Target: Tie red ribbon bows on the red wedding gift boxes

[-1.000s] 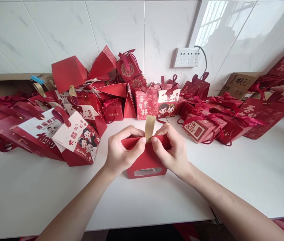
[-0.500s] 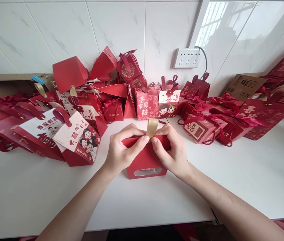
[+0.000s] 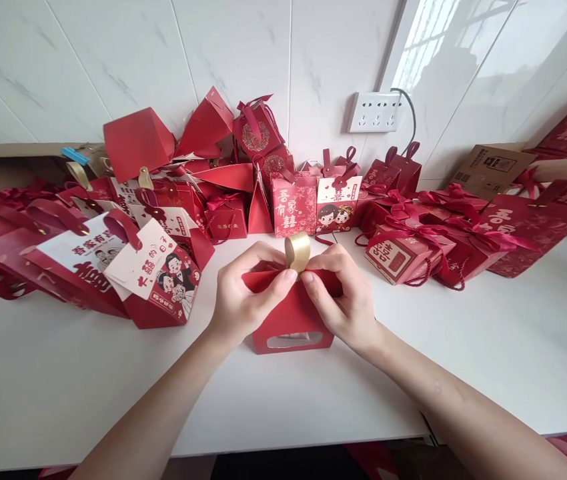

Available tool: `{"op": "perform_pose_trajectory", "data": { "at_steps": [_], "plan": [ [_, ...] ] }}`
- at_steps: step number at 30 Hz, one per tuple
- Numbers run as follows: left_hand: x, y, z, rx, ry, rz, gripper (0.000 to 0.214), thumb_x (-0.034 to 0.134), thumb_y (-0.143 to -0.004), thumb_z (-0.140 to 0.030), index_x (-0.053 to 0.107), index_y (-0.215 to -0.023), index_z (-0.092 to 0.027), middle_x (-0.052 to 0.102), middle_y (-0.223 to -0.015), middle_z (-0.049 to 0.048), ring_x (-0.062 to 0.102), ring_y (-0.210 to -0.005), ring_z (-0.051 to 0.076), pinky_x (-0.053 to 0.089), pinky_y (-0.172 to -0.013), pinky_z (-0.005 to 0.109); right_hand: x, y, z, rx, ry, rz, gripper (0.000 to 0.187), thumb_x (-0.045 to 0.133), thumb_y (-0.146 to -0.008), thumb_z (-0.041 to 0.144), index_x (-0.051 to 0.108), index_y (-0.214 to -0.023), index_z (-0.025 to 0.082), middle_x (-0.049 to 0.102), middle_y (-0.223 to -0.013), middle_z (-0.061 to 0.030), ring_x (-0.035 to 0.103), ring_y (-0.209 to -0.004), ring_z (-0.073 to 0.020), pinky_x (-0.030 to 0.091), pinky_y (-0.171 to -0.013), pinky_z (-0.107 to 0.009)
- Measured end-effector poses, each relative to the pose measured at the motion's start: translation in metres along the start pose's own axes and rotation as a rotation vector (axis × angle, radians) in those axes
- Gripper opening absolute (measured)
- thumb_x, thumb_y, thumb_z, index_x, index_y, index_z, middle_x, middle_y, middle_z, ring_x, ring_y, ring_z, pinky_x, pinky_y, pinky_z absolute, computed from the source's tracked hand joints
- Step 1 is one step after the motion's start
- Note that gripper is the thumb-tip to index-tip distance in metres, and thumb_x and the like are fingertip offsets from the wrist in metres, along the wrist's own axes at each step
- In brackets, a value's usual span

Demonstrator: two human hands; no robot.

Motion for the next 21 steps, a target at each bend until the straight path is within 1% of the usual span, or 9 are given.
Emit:
{"op": "perform_pose_trajectory", "data": {
  "at_steps": [4,7,9,11,13,15,17,18,21],
  "plan": [
    [-0.002,0.0,-0.001,0.012,-0.021,-0.026,0.005,0.061,-0.08,-0.022,0.062,-0.081,-0.018,0.067,-0.077,0.0014,0.064,-0.073,0.014,0.053,-0.067,0.024,-0.001,-0.001,0.0,0.005,-0.008,-0.005,0.016,0.05,-0.086,0.008,0.05,-0.09,0.024,0.054,-0.076,-0.0003,0.05,-0.068,-0.0155,0.039,-0.056,-0.03],
    [-0.001,0.0,-0.002,0.019,-0.003,0.0,0.005,0.058,-0.081,-0.02,0.062,-0.082,-0.017,0.067,-0.077,0.0019,0.064,-0.075,0.014,0.053,-0.069,0.024,-0.002,-0.002,-0.001,0.012,-0.021,-0.003,0.015,0.051,-0.086,0.009,0.05,-0.088,0.024,0.052,-0.075,0.0001,0.05,-0.067,-0.0151,0.038,-0.055,-0.029],
    [0.001,0.001,-0.004,0.031,0.037,0.02,0.006,0.057,-0.082,-0.019,0.061,-0.085,-0.017,0.066,-0.079,0.002,0.064,-0.075,0.014,0.053,-0.069,0.025,-0.001,-0.002,-0.001,0.022,-0.019,0.007,0.013,0.051,-0.085,0.01,0.05,-0.086,0.023,0.051,-0.073,0.0002,0.049,-0.066,-0.0148,0.037,-0.054,-0.029],
    [-0.001,0.002,-0.004,0.051,0.054,-0.006,0.011,0.059,-0.08,-0.018,0.059,-0.091,-0.018,0.065,-0.081,0.0018,0.064,-0.074,0.014,0.054,-0.067,0.025,0.0,-0.002,-0.002,0.028,-0.009,0.014,0.012,0.051,-0.085,0.011,0.05,-0.083,0.022,0.05,-0.072,0.0004,0.048,-0.065,-0.0144,0.037,-0.054,-0.028],
    [-0.007,0.004,-0.009,0.122,0.022,-0.082,0.019,0.062,-0.076,-0.014,0.056,-0.094,-0.02,0.065,-0.083,0.0011,0.064,-0.072,0.014,0.053,-0.065,0.025,0.0,-0.002,-0.002,0.031,0.004,0.015,0.011,0.052,-0.085,0.012,0.05,-0.082,0.022,0.049,-0.071,0.0006,0.047,-0.065,-0.0141,0.036,-0.054,-0.028],
    [-0.01,0.006,-0.018,0.226,-0.039,-0.116,0.019,0.062,-0.074,-0.009,0.055,-0.088,-0.02,0.066,-0.083,0.0005,0.064,-0.072,0.013,0.053,-0.065,0.026,0.0,-0.002,-0.003,0.042,0.016,0.019,0.01,0.052,-0.085,0.013,0.05,-0.082,0.022,0.048,-0.071,0.0007,0.048,-0.064,-0.0139,0.036,-0.053,-0.028],
    [-0.007,0.007,-0.024,0.301,-0.1,-0.085,0.015,0.059,-0.075,-0.006,0.058,-0.082,-0.02,0.067,-0.083,0.0012,0.064,-0.074,0.014,0.053,-0.068,0.027,0.0,-0.002,-0.003,0.05,0.023,0.024,0.009,0.051,-0.086,0.014,0.05,-0.082,0.022,0.048,-0.071,0.0006,0.047,-0.063,-0.0138,0.036,-0.052,-0.028],
    [-0.005,0.007,-0.025,0.314,-0.125,-0.065,0.015,0.058,-0.076,-0.005,0.06,-0.082,-0.019,0.068,-0.084,0.0018,0.064,-0.076,0.015,0.053,-0.069,0.028,0.0,-0.002,-0.004,0.053,0.025,0.025,0.009,0.051,-0.086,0.014,0.05,-0.082,0.022,0.048,-0.071,0.0006,0.047,-0.063,-0.0138,0.035,-0.052,-0.028],
    [-0.004,0.006,-0.026,0.321,-0.152,-0.052,0.02,0.056,-0.079,-0.007,0.067,-0.09,-0.02,0.069,-0.087,0.0027,0.064,-0.077,0.015,0.053,-0.069,0.028,0.0,-0.003,-0.004,0.048,0.02,0.025,0.009,0.051,-0.086,0.014,0.05,-0.082,0.022,0.049,-0.07,0.0004,0.047,-0.063,-0.0141,0.035,-0.052,-0.028]
  ]
}}
Point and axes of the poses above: each hand's wrist, its own y-axis away from the middle knuckle, its own x-axis out of the palm, z = x × y, the point moved 9 cm from there along -y, towards the middle knuckle
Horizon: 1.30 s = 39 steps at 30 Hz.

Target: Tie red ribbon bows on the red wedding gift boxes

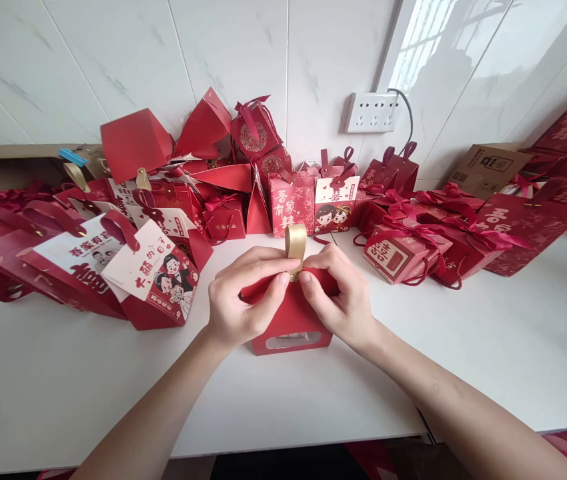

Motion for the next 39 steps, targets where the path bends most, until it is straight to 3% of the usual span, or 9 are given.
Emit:
{"op": "perform_pose_trajectory", "data": {
  "at_steps": [14,23,39],
  "plan": [
    [-0.001,0.0,0.003,-0.043,0.026,-0.02,0.023,0.06,-0.076,-0.009,0.07,-0.093,-0.021,0.07,-0.089,0.0023,0.065,-0.081,0.015,0.054,-0.073,0.028,-0.001,0.0,0.0,0.008,-0.006,-0.01,0.011,0.051,-0.085,0.013,0.05,-0.079,0.022,0.047,-0.069,0.0007,0.046,-0.062,-0.0139,0.036,-0.053,-0.028],
    [-0.001,0.001,0.012,-0.146,0.028,-0.015,0.016,0.059,-0.078,-0.014,0.07,-0.088,-0.019,0.07,-0.085,0.0032,0.065,-0.082,0.018,0.055,-0.074,0.031,0.0,-0.003,-0.001,0.051,-0.03,0.0,0.013,0.05,-0.085,0.014,0.048,-0.074,0.022,0.05,-0.069,0.0009,0.048,-0.063,-0.0136,0.036,-0.053,-0.028],
    [0.0,0.0,0.008,-0.126,0.084,-0.018,0.021,0.059,-0.076,-0.007,0.069,-0.09,-0.019,0.069,-0.086,0.0024,0.064,-0.081,0.015,0.053,-0.073,0.028,-0.001,-0.002,0.0,0.034,-0.052,0.006,0.013,0.051,-0.085,0.013,0.049,-0.075,0.021,0.048,-0.069,0.0011,0.046,-0.063,-0.013,0.037,-0.054,-0.027]
  ]
}}
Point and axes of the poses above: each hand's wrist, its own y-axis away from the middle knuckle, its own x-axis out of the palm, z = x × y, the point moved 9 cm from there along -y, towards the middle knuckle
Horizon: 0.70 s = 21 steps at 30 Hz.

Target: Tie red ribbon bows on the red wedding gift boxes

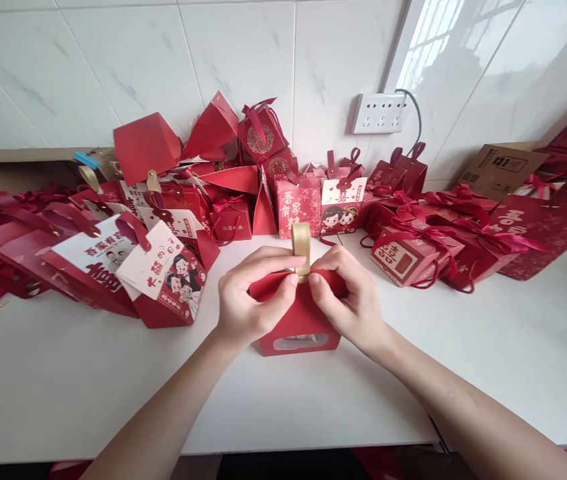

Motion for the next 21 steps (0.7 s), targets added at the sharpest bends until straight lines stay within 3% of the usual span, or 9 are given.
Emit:
{"op": "perform_pose_trajectory", "data": {
  "at_steps": [21],
  "plan": [
    [0.0007,0.0001,-0.0019,0.015,-0.005,0.01,0.018,0.059,-0.077,-0.007,0.068,-0.089,-0.017,0.069,-0.084,0.0022,0.063,-0.078,0.013,0.053,-0.071,0.026,-0.0003,0.0015,0.0002,-0.014,0.02,-0.01,0.011,0.053,-0.086,0.014,0.05,-0.078,0.021,0.049,-0.069,0.0012,0.047,-0.063,-0.0131,0.036,-0.053,-0.026]
  ]
}}
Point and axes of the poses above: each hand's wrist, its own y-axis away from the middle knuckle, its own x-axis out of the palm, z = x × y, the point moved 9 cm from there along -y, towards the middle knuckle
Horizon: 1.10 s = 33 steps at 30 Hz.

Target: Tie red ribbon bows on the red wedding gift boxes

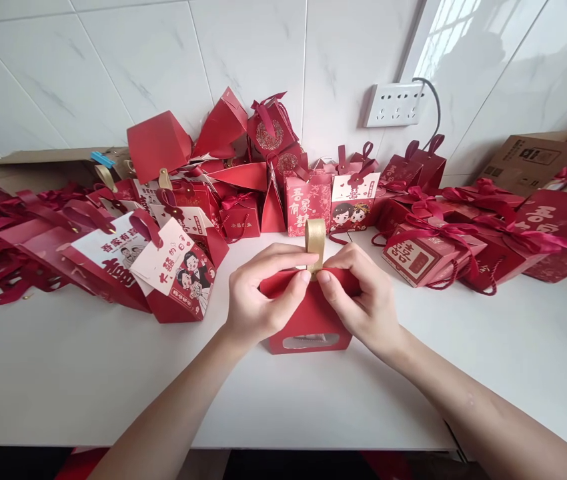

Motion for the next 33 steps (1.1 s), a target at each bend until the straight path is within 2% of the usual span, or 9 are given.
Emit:
{"op": "perform_pose_trajectory", "data": {
  "at_steps": [8,11,16,18,22,24,26,29,33],
  "plan": [
    [0.0,-0.001,-0.001,-0.005,-0.002,0.018,0.016,0.058,-0.079,-0.008,0.067,-0.088,-0.017,0.069,-0.084,0.0021,0.063,-0.079,0.013,0.053,-0.072,0.026,0.0,-0.003,0.0,0.023,-0.02,0.003,0.013,0.053,-0.085,0.013,0.052,-0.074,0.021,0.05,-0.066,0.0017,0.047,-0.062,-0.0126,0.037,-0.054,-0.026],
    [0.001,0.0,0.003,-0.057,-0.007,0.019,0.013,0.058,-0.08,-0.012,0.065,-0.089,-0.018,0.068,-0.082,0.0017,0.063,-0.075,0.013,0.054,-0.069,0.025,0.0,-0.003,0.001,0.025,-0.032,0.005,0.013,0.053,-0.085,0.013,0.052,-0.074,0.02,0.051,-0.067,0.0016,0.048,-0.062,-0.0127,0.037,-0.054,-0.026],
    [0.003,0.002,0.021,-0.184,0.103,0.004,0.03,0.061,-0.079,-0.018,0.051,-0.108,-0.018,0.067,-0.09,0.0034,0.065,-0.083,0.015,0.053,-0.076,0.027,-0.005,-0.002,-0.013,0.114,-0.054,-0.007,0.011,0.054,-0.086,0.018,0.057,-0.075,0.02,0.055,-0.07,0.0011,0.05,-0.064,-0.0124,0.039,-0.059,-0.026],
    [0.007,0.003,0.03,-0.22,0.166,0.042,0.042,0.062,-0.079,-0.025,0.044,-0.116,-0.02,0.065,-0.097,0.0053,0.064,-0.091,0.017,0.052,-0.082,0.031,-0.023,-0.003,-0.033,0.209,-0.068,-0.144,0.011,0.055,-0.085,0.022,0.058,-0.075,0.019,0.056,-0.07,0.0016,0.05,-0.064,-0.0121,0.039,-0.061,-0.026],
    [0.019,0.011,0.056,-0.371,0.185,0.149,0.07,0.068,-0.072,-0.039,0.032,-0.129,-0.021,0.055,-0.121,0.011,0.057,-0.109,0.023,0.044,-0.094,0.04,-0.073,0.006,-0.082,0.37,-0.214,-0.62,0.014,0.054,-0.084,0.023,0.057,-0.071,0.021,0.047,-0.061,0.0044,0.047,-0.058,-0.0116,0.038,-0.059,-0.025],
    [0.028,0.019,0.069,-0.47,0.168,0.214,0.075,0.068,-0.071,-0.042,0.029,-0.132,-0.022,0.052,-0.127,0.0121,0.053,-0.115,0.026,0.041,-0.096,0.044,-0.085,0.012,-0.103,0.416,-0.335,-0.782,0.016,0.054,-0.082,0.02,0.055,-0.066,0.022,0.043,-0.056,0.0057,0.044,-0.053,-0.0109,0.039,-0.057,-0.025],
    [0.038,0.027,0.077,-0.527,0.166,0.284,0.068,0.063,-0.076,-0.043,0.03,-0.131,-0.023,0.051,-0.13,0.0121,0.052,-0.116,0.026,0.044,-0.094,0.043,-0.086,0.015,-0.121,0.461,-0.492,-0.847,0.018,0.055,-0.079,0.017,0.054,-0.062,0.021,0.044,-0.055,0.0059,0.045,-0.052,-0.0102,0.041,-0.057,-0.024],
    [0.038,0.025,0.072,-0.386,0.036,0.289,0.065,0.062,-0.077,-0.039,0.031,-0.131,-0.021,0.05,-0.13,0.0138,0.053,-0.115,0.026,0.046,-0.092,0.041,-0.069,0.015,-0.138,0.527,-0.796,-0.83,0.011,0.053,-0.077,0.02,0.057,-0.066,0.02,0.057,-0.067,0.0032,0.055,-0.063,-0.0117,0.048,-0.066,-0.026],
    [0.023,0.016,0.036,0.131,-0.319,0.191,0.072,0.072,-0.069,-0.028,0.034,-0.131,-0.022,0.053,-0.127,0.0137,0.051,-0.118,0.028,0.043,-0.098,0.042,-0.043,0.013,-0.14,0.594,-1.006,-0.657,0.024,0.048,-0.08,0.041,0.062,-0.083,0.021,0.064,-0.077,-0.0006,0.063,-0.077,-0.0179,0.05,-0.081,-0.037]
  ]
}}
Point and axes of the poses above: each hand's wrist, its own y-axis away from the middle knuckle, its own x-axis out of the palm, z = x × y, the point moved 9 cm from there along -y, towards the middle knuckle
